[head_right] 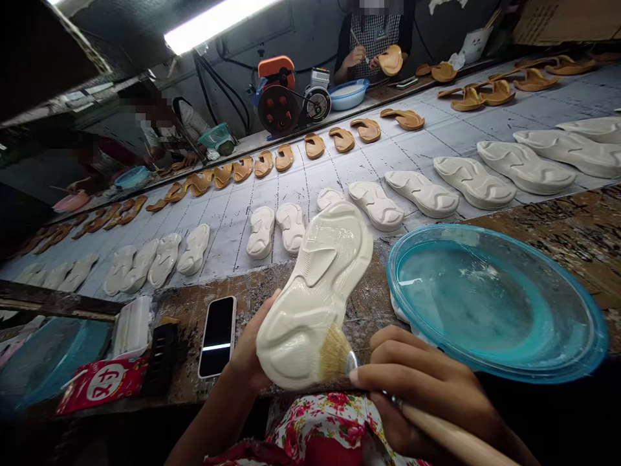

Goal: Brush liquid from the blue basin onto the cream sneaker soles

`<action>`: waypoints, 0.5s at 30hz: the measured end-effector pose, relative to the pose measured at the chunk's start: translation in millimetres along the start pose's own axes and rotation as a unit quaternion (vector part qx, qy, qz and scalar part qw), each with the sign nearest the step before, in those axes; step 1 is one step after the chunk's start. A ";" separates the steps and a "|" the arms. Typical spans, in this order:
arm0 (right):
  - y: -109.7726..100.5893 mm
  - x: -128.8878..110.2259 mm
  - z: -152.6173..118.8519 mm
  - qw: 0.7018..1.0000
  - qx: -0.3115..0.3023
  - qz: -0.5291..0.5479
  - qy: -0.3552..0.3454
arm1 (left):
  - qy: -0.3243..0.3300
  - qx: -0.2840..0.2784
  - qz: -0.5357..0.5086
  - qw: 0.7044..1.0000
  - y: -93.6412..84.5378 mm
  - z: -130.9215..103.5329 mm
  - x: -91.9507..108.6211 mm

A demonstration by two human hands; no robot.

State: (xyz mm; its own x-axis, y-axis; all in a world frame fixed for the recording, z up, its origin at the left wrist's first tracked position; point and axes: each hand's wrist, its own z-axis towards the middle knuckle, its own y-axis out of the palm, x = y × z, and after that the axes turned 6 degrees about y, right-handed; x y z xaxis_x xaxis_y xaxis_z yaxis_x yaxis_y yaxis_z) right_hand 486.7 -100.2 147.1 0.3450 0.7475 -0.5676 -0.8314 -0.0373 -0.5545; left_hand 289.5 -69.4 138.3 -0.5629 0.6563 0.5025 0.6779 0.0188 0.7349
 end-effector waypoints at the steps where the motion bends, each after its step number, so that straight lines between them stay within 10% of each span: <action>1: -2.0 2.5 -3.9 1.000 0.004 0.002 0.022 | -0.007 -0.007 -0.016 1.000 -1.5 2.9 0.9; 6: -14.2 26.1 -39.7 0.973 0.128 -0.069 0.179 | -0.035 -0.073 -0.084 0.993 -19.4 18.7 1.5; 9: -29.1 48.3 -61.3 0.915 0.215 -0.187 0.284 | 0.066 -0.062 -0.101 0.991 -29.6 18.5 -0.7; 12: -46.7 69.1 -70.7 0.899 0.191 -0.256 0.299 | 0.131 -0.086 -0.095 0.983 -39.9 16.5 -9.4; 15: -58.7 86.5 -70.2 0.931 0.122 -0.233 0.254 | 0.028 -0.132 -0.089 0.987 -50.5 22.8 -26.0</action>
State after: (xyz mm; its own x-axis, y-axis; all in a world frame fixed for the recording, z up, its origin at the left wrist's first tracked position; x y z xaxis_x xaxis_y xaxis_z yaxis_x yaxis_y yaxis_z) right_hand 595.9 -79.9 87.7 0.8023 0.2335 -0.5494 -0.5936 0.4102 -0.6924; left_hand 280.7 -70.2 77.8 -0.6921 0.6180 0.3729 0.4229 -0.0715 0.9034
